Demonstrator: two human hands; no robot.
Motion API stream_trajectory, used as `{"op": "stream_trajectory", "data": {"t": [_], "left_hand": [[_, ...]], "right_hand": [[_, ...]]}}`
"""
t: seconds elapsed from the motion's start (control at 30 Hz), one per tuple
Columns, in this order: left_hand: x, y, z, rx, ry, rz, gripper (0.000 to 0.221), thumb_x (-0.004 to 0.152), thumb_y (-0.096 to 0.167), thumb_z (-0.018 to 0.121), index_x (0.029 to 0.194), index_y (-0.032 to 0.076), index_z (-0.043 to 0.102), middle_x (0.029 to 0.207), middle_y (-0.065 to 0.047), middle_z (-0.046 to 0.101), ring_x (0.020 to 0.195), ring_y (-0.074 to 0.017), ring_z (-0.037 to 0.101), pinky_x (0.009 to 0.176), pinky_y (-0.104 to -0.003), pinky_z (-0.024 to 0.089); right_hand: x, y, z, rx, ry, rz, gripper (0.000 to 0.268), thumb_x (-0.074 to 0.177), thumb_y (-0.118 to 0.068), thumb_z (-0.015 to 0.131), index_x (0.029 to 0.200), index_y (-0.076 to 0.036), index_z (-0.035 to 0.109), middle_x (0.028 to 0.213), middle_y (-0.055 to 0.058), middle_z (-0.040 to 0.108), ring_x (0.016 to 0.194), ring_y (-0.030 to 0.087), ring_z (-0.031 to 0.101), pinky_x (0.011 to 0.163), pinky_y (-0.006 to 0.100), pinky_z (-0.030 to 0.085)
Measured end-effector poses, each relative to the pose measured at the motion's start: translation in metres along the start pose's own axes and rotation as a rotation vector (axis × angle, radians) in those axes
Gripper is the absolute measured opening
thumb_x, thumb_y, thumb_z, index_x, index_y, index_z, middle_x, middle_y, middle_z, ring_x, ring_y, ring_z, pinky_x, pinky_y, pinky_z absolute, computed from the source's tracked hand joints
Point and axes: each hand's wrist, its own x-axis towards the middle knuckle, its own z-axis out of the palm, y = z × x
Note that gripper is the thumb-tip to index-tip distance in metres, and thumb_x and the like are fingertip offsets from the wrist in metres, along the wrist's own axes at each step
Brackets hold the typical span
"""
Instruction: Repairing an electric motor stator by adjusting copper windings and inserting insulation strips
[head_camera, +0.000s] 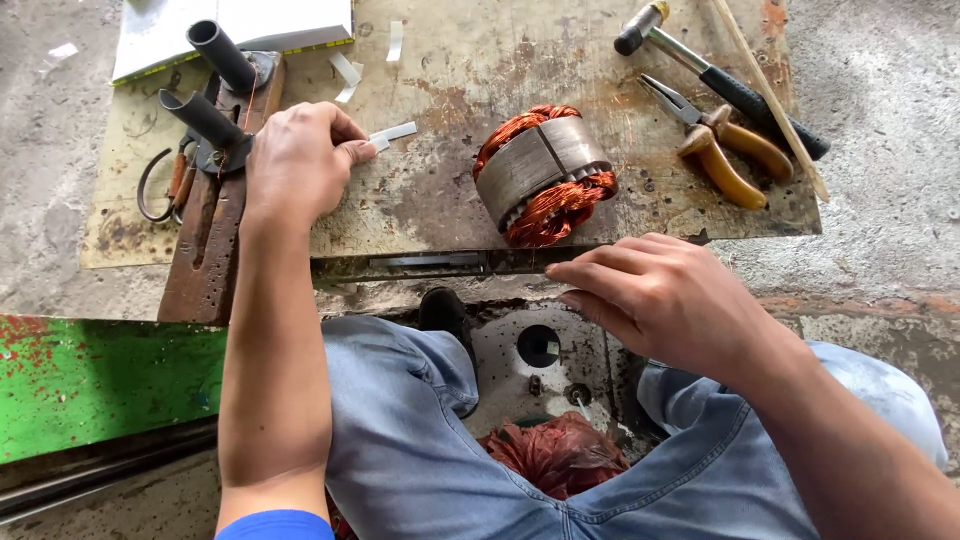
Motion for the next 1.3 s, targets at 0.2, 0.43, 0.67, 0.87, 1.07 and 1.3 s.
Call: {"op": "stream_trajectory", "data": {"t": [0.2,0.43,0.67,0.87,1.07,1.3], "left_hand": [[0.006,-0.008,0.016,0.088,0.082,0.122,0.017,0.103,0.029,0.068,0.1,0.013,0.063,0.106,-0.009,0.068,0.103,-0.028,0.057,0.083,-0.044,0.048],[0.01,-0.012,0.018,0.016,0.186,0.108,0.015,0.102,0.019,0.07,0.113,0.01,0.065,0.106,-0.017,0.071,0.096,-0.0295,0.065,0.073,-0.044,0.056],[-0.023,0.025,0.003,-0.524,0.508,0.462,0.011,0.11,0.015,0.059,0.118,0.007,0.057,0.103,-0.011,0.066,0.088,-0.0213,0.063,0.074,-0.032,0.057],[-0.082,0.09,0.025,-1.157,0.398,0.814,0.011,0.106,0.006,0.065,0.116,0.003,0.063,0.106,-0.014,0.071,0.092,-0.0209,0.075,0.082,-0.025,0.07],[-0.111,0.128,0.041,-1.399,0.16,0.85,0.019,0.102,0.01,0.07,0.115,0.009,0.056,0.105,-0.012,0.07,0.09,-0.0198,0.08,0.077,-0.024,0.074],[-0.125,0.142,0.041,-1.401,0.305,0.885,0.023,0.095,-0.006,0.075,0.112,0.001,0.061,0.105,-0.015,0.074,0.096,-0.0207,0.078,0.085,-0.026,0.069]], "right_hand": [[-0.003,0.002,-0.003,0.028,-0.028,0.002,0.028,0.097,-0.021,0.066,0.122,-0.008,0.07,0.109,0.008,0.077,0.09,0.021,0.075,0.083,0.039,0.061],[-0.005,0.001,-0.014,0.063,0.002,0.042,0.024,0.096,-0.019,0.067,0.116,-0.008,0.072,0.105,0.006,0.077,0.087,0.021,0.074,0.08,0.038,0.059],[-0.011,0.004,-0.012,0.071,0.126,0.031,0.026,0.092,-0.012,0.072,0.118,-0.008,0.071,0.106,0.008,0.078,0.089,0.021,0.075,0.086,0.037,0.062],[-0.007,-0.002,-0.009,0.071,0.441,0.048,0.023,0.098,-0.014,0.069,0.114,0.001,0.068,0.109,0.018,0.076,0.098,0.027,0.076,0.086,0.037,0.064],[-0.017,0.003,0.009,0.106,0.72,0.045,0.043,0.097,-0.013,0.078,0.125,0.005,0.052,0.116,0.025,0.065,0.102,0.029,0.073,0.077,0.03,0.069],[0.004,-0.011,-0.016,-0.06,0.739,0.059,0.019,0.095,0.01,0.08,0.111,0.012,0.069,0.103,0.03,0.071,0.089,0.039,0.072,0.08,0.044,0.059]]}}
